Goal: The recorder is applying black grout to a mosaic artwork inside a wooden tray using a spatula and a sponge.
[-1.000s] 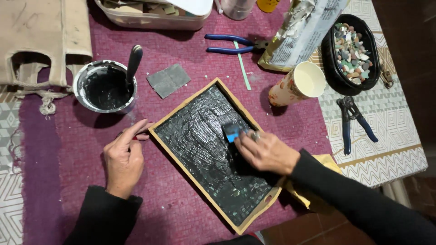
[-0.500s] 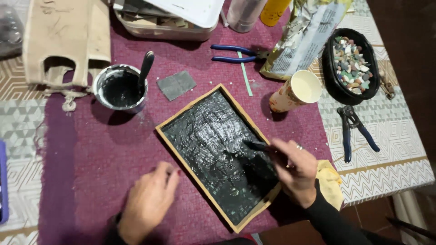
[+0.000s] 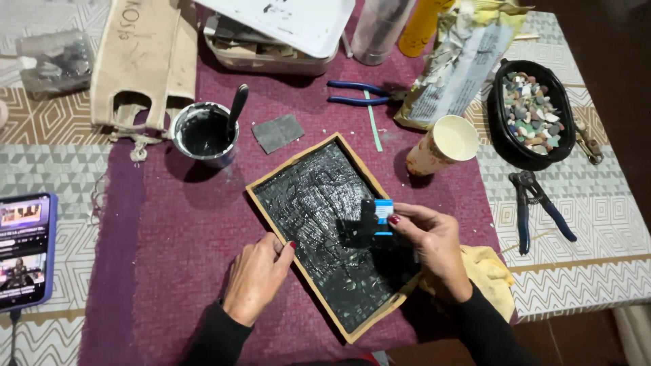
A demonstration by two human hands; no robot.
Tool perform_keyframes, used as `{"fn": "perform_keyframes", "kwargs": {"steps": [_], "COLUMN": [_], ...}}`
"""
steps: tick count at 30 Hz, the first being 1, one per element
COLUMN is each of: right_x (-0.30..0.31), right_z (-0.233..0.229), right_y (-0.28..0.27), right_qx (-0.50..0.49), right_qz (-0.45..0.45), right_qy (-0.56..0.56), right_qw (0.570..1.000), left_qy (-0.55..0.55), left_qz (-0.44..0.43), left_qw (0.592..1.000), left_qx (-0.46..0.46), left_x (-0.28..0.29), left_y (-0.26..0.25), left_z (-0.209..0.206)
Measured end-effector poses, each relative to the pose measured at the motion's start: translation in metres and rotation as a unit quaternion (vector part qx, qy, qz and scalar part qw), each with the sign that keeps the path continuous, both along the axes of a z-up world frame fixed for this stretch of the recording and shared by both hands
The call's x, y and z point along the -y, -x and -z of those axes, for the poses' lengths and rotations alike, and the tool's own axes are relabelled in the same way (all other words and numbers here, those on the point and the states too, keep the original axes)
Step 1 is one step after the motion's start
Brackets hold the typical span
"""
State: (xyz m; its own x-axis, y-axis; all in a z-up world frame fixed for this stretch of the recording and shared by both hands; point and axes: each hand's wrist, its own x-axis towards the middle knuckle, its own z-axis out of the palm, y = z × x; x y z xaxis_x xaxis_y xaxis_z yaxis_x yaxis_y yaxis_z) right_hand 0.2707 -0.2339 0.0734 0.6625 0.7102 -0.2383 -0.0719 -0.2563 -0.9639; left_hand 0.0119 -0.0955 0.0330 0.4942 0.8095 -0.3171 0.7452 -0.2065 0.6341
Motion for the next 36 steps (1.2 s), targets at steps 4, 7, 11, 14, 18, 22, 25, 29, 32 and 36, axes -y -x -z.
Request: {"fn": "perform_keyframes", "kwargs": {"steps": [4, 7, 11, 14, 18, 22, 25, 29, 32, 36], "right_x": [-0.004, -0.009, -0.002, 0.004, 0.016, 0.018, 0.024, 0.017, 0.017, 0.023], "right_z": [-0.004, -0.012, -0.003, 0.000, -0.009, -0.022, -0.007, -0.013, -0.023, -0.032], "right_y": [0.004, 0.004, -0.002, -0.005, -0.013, -0.007, -0.009, -0.008, -0.008, -0.007], "right_qx": [-0.102, -0.134, -0.133, -0.090, -0.051, -0.057, -0.081, -0.114, -0.107, -0.108], "right_qz": [0.024, 0.037, 0.035, 0.061, 0.089, 0.089, 0.090, 0.100, 0.097, 0.107], "right_qy": [0.009, 0.014, -0.004, -0.036, -0.061, -0.059, -0.053, -0.083, -0.084, -0.096], "right_qw": [0.994, 0.990, 0.990, 0.993, 0.993, 0.993, 0.991, 0.985, 0.986, 0.984], "left_qy": [0.000, 0.065, 0.025, 0.043, 0.035, 0.003, 0.038, 0.186, 0.193, 0.273], "left_qz": [-0.012, -0.042, -0.041, -0.039, -0.045, -0.073, -0.128, -0.196, -0.188, -0.190], "left_qw": [1.000, 0.997, 0.999, 0.997, 0.997, 0.997, 0.987, 0.944, 0.941, 0.906], "left_qx": [-0.028, -0.023, -0.021, -0.059, -0.047, 0.028, 0.089, 0.189, 0.204, 0.262], "left_x": [-0.004, -0.011, -0.007, -0.014, -0.027, -0.038, -0.037, -0.036, -0.022, 0.003], "left_y": [-0.002, -0.009, -0.014, -0.018, -0.015, -0.010, -0.007, -0.009, -0.009, -0.029], "left_z": [-0.004, -0.012, -0.019, -0.034, -0.044, -0.013, 0.001, 0.002, 0.000, -0.044]}}
